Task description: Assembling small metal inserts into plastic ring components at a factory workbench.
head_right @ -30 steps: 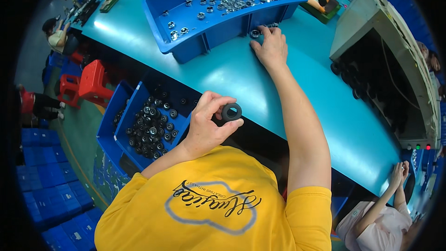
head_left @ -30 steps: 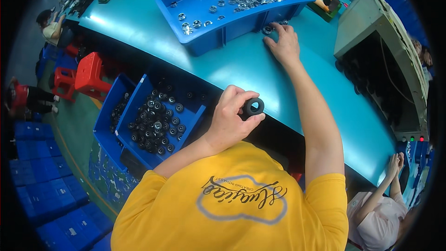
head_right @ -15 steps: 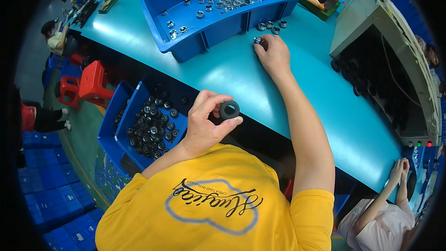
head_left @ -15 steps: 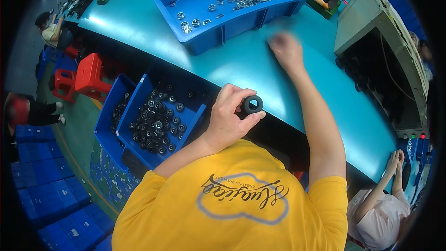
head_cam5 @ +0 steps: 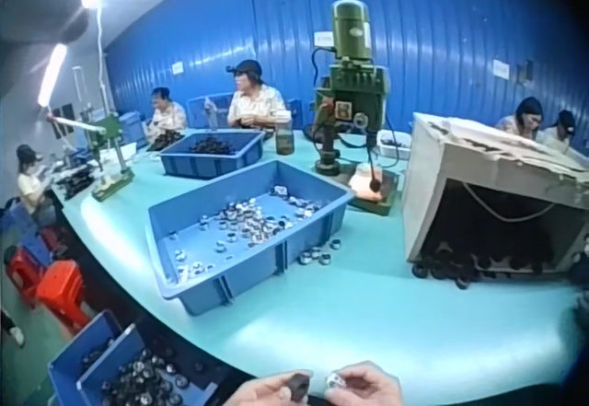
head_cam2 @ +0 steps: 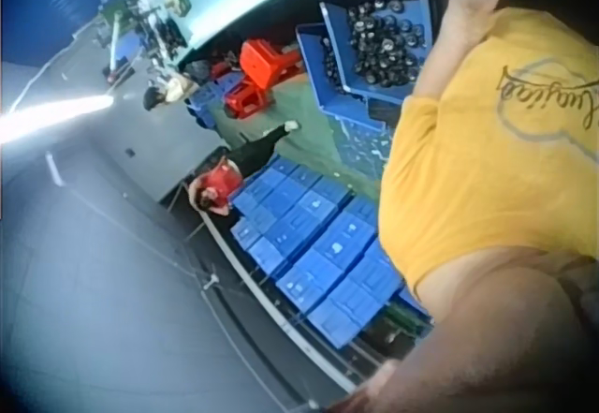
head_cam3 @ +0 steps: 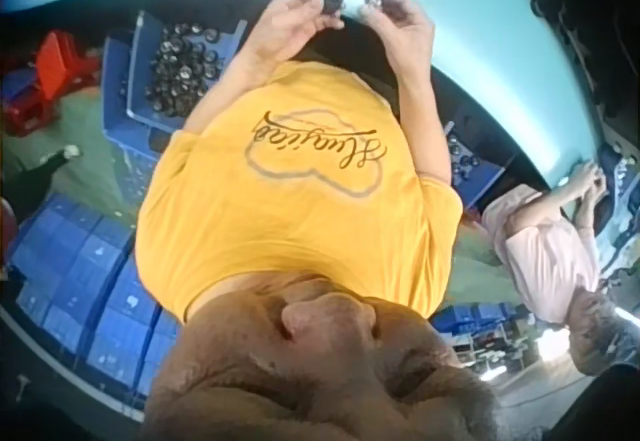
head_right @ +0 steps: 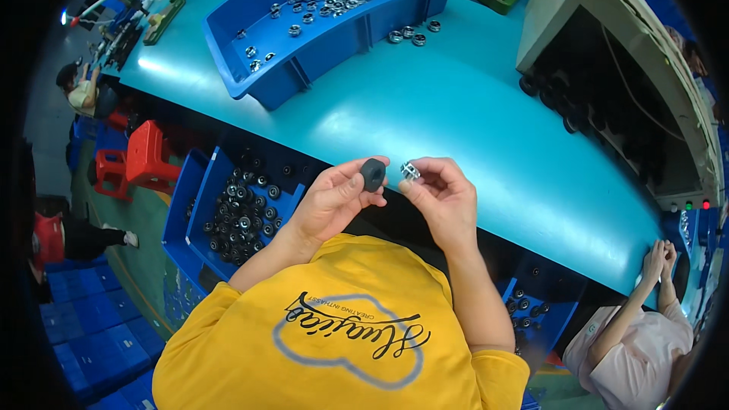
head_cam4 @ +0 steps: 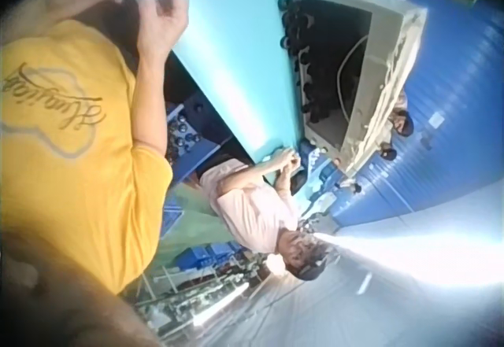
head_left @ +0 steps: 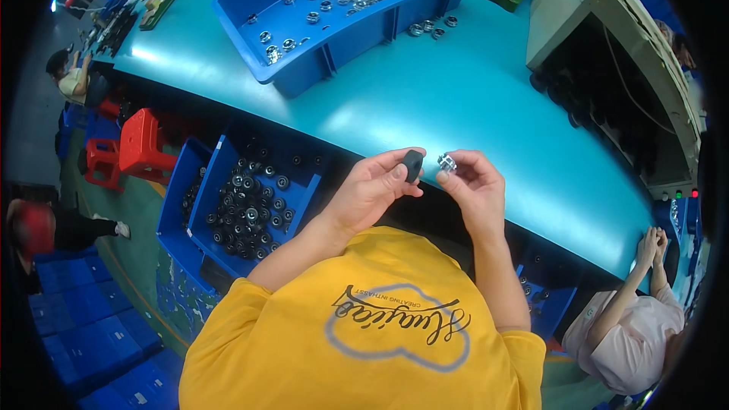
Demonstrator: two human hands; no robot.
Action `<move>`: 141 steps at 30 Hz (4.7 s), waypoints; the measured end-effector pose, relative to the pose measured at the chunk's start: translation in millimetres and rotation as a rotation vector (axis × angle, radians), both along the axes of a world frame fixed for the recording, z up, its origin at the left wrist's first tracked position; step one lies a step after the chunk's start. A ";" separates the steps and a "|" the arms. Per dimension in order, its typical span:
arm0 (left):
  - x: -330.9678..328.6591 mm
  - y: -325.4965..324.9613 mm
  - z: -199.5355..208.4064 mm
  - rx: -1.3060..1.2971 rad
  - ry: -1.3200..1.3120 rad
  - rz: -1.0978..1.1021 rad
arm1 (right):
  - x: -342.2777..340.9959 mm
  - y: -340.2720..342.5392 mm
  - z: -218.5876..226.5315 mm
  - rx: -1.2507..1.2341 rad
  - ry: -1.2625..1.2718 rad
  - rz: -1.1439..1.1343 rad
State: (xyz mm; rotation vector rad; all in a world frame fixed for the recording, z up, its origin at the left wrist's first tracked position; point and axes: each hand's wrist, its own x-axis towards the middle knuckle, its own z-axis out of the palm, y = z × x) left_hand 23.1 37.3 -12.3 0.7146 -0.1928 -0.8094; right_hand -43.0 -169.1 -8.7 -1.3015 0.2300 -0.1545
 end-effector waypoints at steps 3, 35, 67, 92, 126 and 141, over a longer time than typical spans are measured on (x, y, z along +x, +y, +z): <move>-0.1 -3.3 -5.9 -0.095 0.102 -0.071 | -14.0 8.9 -6.2 0.169 -0.039 -0.048; -2.9 -9.0 -19.5 -0.166 0.210 -0.164 | -18.4 25.9 15.0 -0.527 -0.144 -0.117; -1.8 -5.1 -18.9 -0.189 0.225 -0.200 | -28.9 14.8 -1.8 0.103 -0.019 -0.176; -13.8 -15.1 -8.2 0.274 -0.146 -0.073 | -31.2 29.6 12.8 -0.782 -0.122 -0.155; -26.1 -21.0 -14.3 0.440 -0.508 0.248 | -28.4 51.6 2.7 -0.179 -0.118 -0.055; -21.9 -28.5 -11.8 0.496 -0.508 0.219 | -26.2 37.6 -11.8 -0.544 -0.108 -0.160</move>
